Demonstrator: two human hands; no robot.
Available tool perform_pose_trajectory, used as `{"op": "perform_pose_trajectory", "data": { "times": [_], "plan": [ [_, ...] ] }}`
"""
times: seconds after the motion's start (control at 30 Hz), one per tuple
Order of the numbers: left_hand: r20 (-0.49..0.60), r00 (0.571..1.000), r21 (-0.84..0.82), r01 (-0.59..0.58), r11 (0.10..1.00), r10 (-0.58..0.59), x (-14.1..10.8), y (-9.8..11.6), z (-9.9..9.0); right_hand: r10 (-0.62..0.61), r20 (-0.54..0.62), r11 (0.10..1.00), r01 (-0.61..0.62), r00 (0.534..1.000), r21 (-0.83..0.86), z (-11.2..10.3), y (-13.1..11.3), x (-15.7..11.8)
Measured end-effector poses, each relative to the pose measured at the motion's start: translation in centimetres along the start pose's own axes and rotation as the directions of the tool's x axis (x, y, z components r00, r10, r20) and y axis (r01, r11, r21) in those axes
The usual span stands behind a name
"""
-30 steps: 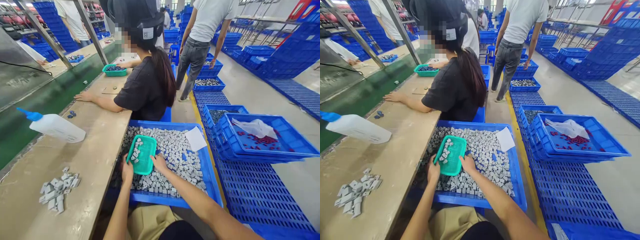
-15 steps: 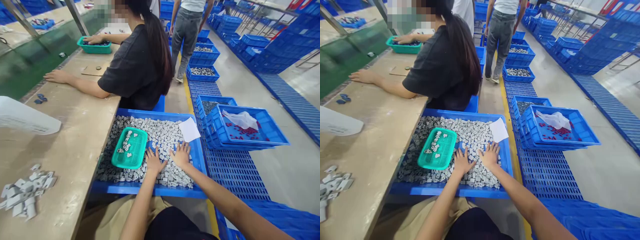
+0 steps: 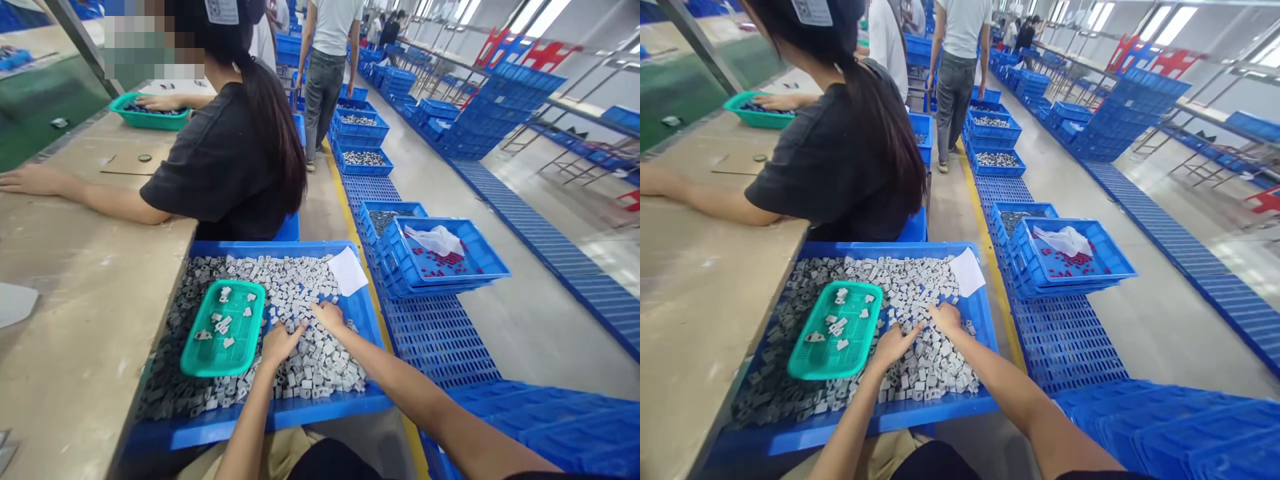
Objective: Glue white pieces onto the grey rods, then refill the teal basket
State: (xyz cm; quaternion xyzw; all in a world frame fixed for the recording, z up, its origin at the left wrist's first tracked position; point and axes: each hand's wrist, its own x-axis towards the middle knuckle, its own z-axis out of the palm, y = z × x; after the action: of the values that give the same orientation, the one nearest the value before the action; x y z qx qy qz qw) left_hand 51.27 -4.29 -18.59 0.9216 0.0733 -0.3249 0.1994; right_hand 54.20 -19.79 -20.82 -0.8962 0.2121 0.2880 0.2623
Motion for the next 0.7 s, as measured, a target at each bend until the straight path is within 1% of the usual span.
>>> {"op": "perform_pose_trajectory", "data": {
  "times": [0.1,0.17,0.23,0.3,0.37,0.4,0.43,0.5,0.57,0.6,0.63,0.67,0.7],
  "plan": [
    [0.005,1.0,-0.052,0.012,0.999,-0.011,0.2,-0.3,0.8,0.008,0.089,0.999,-0.013,0.996,0.05,0.8,-0.7,-0.3],
    [-0.021,0.999,-0.102,0.026,0.994,-0.028,0.2,-0.1,1.7,-0.013,0.102,0.996,0.003,0.995,0.093,1.9,-1.2,-1.3],
    [-0.07,0.996,-0.187,0.043,0.981,-0.057,0.1,0.4,2.7,-0.049,0.084,0.987,0.035,0.995,0.156,3.0,-1.6,-2.4],
    [-0.131,0.987,-0.306,0.045,0.951,-0.089,-0.1,1.0,3.4,-0.082,0.061,0.967,0.065,0.995,0.246,3.8,-2.0,-3.4],
    [-0.213,0.97,-0.424,0.016,0.906,-0.117,-0.6,1.4,3.4,-0.128,0.034,0.928,0.108,0.991,0.357,4.4,-2.6,-4.2],
    [-0.265,0.955,-0.472,-0.008,0.882,-0.134,-0.9,1.6,3.1,-0.163,0.015,0.899,0.142,0.987,0.415,4.6,-3.1,-4.6],
    [-0.324,0.933,-0.511,-0.034,0.859,-0.155,-1.4,1.7,2.6,-0.205,-0.009,0.862,0.185,0.979,0.472,4.9,-3.8,-4.9],
    [-0.446,0.87,-0.56,-0.086,0.824,-0.212,-2.3,1.6,1.1,-0.306,-0.069,0.765,0.288,0.949,0.576,5.4,-5.9,-5.7],
    [-0.548,0.797,-0.57,-0.131,0.811,-0.256,-3.3,0.9,-1.2,-0.411,-0.124,0.653,0.386,0.903,0.652,5.8,-8.5,-6.6],
    [-0.582,0.77,-0.562,-0.148,0.814,-0.262,-3.6,0.3,-2.5,-0.459,-0.145,0.601,0.427,0.876,0.675,5.9,-9.8,-7.0],
    [-0.604,0.753,-0.55,-0.156,0.82,-0.261,-3.9,-0.6,-3.8,-0.499,-0.163,0.562,0.461,0.851,0.687,5.8,-10.9,-7.2],
    [-0.609,0.751,-0.538,-0.153,0.829,-0.257,-4.1,-1.6,-5.1,-0.529,-0.176,0.537,0.489,0.83,0.687,5.7,-11.8,-7.3],
    [-0.598,0.76,-0.529,-0.136,0.837,-0.255,-4.2,-2.8,-6.3,-0.548,-0.189,0.53,0.513,0.815,0.675,5.3,-12.3,-7.2]
  ]
}}
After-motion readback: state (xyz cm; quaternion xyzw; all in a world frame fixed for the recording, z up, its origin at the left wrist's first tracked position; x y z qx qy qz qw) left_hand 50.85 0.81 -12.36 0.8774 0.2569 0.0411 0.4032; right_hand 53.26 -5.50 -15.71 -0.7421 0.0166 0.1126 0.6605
